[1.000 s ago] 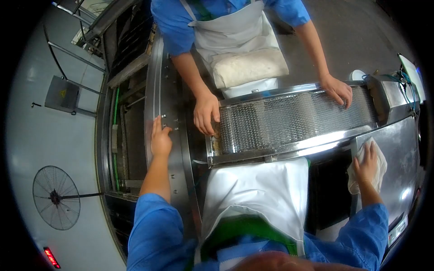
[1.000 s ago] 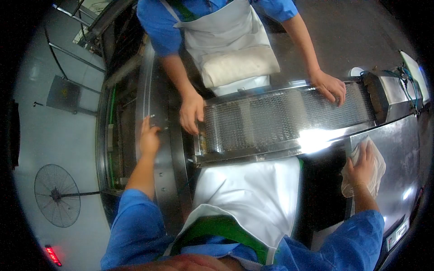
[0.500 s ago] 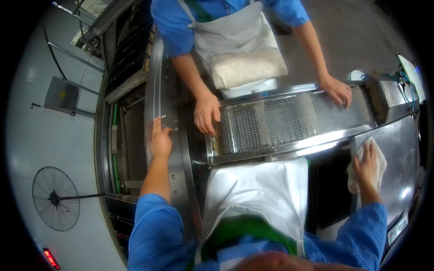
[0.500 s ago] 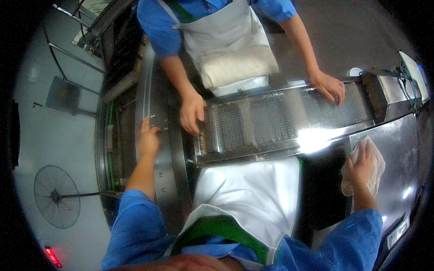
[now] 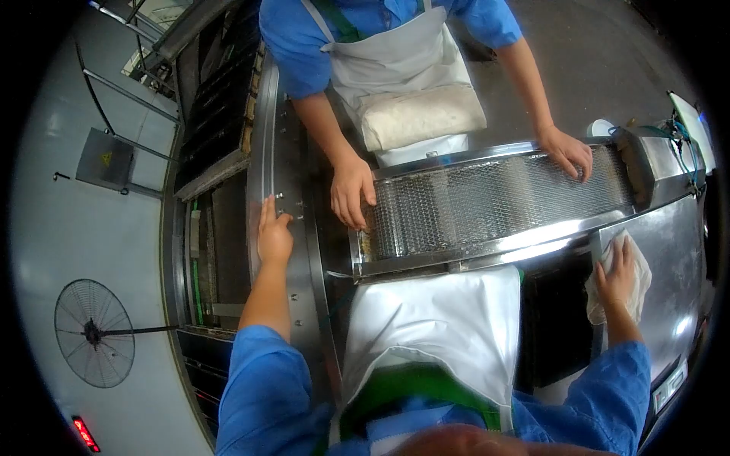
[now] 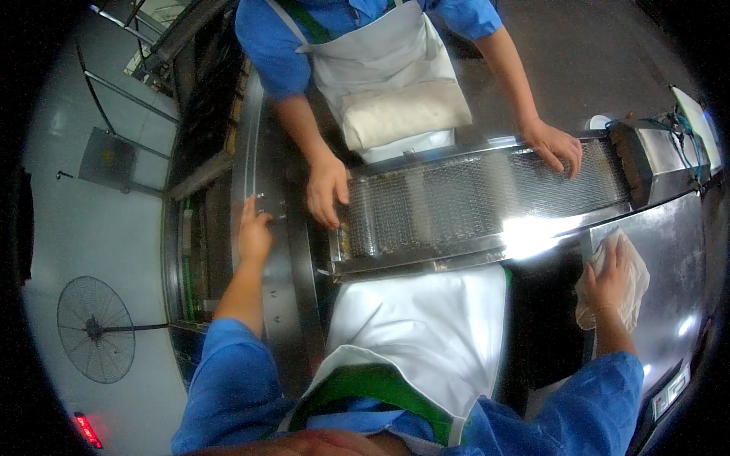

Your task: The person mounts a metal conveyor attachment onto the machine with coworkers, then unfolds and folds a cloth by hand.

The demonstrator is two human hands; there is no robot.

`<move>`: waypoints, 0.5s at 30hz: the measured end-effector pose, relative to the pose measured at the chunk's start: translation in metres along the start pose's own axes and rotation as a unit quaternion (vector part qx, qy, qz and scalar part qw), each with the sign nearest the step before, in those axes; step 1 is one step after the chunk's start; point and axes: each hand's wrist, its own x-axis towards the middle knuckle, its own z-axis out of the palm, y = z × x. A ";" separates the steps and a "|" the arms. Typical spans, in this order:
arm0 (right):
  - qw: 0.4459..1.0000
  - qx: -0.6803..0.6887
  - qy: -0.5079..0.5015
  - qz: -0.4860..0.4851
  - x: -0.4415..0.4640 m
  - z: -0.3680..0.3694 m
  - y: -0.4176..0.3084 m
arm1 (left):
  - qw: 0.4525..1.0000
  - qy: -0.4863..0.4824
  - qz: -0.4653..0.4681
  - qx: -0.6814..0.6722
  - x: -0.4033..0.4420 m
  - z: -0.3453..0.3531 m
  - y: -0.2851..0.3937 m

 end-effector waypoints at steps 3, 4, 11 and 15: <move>1.000 0.007 0.007 -0.005 0.001 0.003 0.004 | 1.000 -0.007 -0.006 0.010 -0.001 -0.003 0.004; 1.000 0.008 0.007 -0.006 0.001 0.003 0.004 | 1.000 -0.012 -0.012 0.017 -0.001 -0.005 0.006; 1.000 0.009 0.001 -0.003 0.001 0.001 0.003 | 1.000 -0.014 -0.010 0.008 -0.001 -0.006 0.005; 1.000 -0.005 0.017 -0.016 0.002 0.004 0.005 | 1.000 -0.006 -0.003 0.005 0.000 -0.003 0.003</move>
